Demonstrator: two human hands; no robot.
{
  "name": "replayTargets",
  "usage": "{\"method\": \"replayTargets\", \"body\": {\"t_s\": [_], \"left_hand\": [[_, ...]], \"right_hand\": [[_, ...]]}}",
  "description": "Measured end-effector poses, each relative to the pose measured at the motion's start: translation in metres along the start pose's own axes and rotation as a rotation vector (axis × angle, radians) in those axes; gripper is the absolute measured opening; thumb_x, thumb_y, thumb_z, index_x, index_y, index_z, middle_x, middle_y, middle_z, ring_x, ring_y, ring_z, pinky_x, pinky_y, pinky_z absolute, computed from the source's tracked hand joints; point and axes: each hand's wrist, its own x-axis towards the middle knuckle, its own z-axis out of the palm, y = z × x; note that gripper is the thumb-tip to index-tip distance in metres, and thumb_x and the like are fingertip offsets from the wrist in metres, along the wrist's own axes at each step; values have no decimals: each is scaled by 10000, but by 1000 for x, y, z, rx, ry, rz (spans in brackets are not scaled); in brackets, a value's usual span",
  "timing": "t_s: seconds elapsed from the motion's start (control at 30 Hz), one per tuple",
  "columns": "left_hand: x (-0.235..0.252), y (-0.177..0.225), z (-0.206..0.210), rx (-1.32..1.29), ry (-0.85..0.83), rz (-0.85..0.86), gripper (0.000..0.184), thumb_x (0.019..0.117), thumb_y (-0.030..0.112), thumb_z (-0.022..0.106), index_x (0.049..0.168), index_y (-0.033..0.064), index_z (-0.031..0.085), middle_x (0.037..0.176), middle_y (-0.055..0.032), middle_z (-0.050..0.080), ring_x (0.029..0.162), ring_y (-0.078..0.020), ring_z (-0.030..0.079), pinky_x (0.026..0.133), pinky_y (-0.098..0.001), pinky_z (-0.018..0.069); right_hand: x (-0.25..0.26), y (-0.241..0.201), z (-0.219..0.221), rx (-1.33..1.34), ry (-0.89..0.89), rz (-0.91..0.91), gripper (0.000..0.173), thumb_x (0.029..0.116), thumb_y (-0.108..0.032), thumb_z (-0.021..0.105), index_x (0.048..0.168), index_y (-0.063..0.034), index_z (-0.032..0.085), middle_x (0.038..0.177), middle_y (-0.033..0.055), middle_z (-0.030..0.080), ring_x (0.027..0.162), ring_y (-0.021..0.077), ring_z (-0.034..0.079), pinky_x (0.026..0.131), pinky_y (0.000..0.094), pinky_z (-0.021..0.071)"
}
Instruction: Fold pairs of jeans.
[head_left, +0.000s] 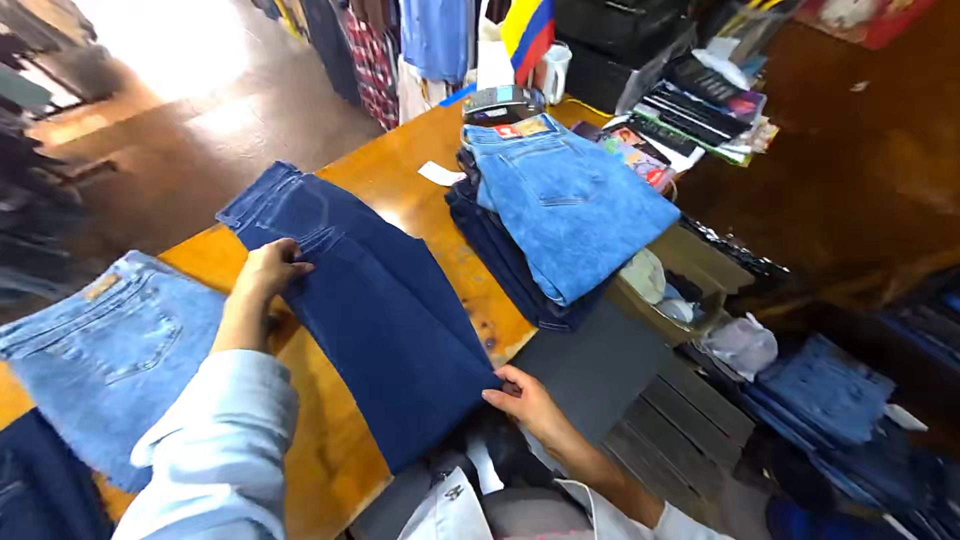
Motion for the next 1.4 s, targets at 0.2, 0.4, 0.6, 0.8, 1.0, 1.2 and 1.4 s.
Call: {"method": "replayTargets", "body": {"t_s": [0.2,0.4,0.6,0.8,1.0,1.2,1.4], "left_hand": [[-69,57,86,114,276,318,561,1024,205,580,1511,-37,440,1596,-267,361,1514,-445,274,1195,-691,196],[-102,58,118,-95,43,372,555,1121,366,284,1575,63,383,1650,-99,344,1560,-252,230,1258,-589,61],[-242,53,129,-926,-102,233,438,1098,135,300,1282,-160,567,1271,-269,636,1236,-300,599,1102,-435,430],[-294,43,134,-1496,261,-348,484,1110,299,292,1458,7,459,1254,-160,672,1103,-235,697,963,-402,579],[-315,33,114,-1331,254,-512,340,1075,120,442,1353,-52,538,1282,-193,637,1106,-228,689,970,-369,572],[-244,53,116,-1562,147,-349,474,1120,222,368,1516,-37,388,1454,-226,535,1282,-284,591,1072,-423,498],[-179,64,66,-1721,538,-279,662,1007,366,638,1542,98,356,1328,-164,634,1165,-247,656,983,-456,561]], "right_hand": [[-6,11,1,-876,248,-866,525,876,-363,745,1332,-113,671,1393,263,591,1266,464,577,957,663,460],[5,-66,-9,-585,127,-1232,274,1104,-236,393,1047,-124,637,1122,19,719,1253,127,602,1210,463,298],[41,-213,29,-353,258,-1479,135,1032,-173,572,1059,-115,691,1086,-35,688,1101,55,625,1000,279,511],[189,-255,126,-808,44,-1237,525,1052,-265,549,1527,-56,467,1598,261,366,1451,447,397,1143,625,364],[39,-87,140,-1451,-528,-1130,462,895,-147,724,1352,-163,654,1640,180,343,1490,528,274,1070,818,263],[64,-160,129,-1007,-11,-1448,162,842,-13,684,987,55,709,1030,244,728,842,389,746,644,535,608],[30,-219,76,-51,287,-775,480,792,-99,736,1218,-7,534,1042,51,618,915,66,645,775,281,583]]}}
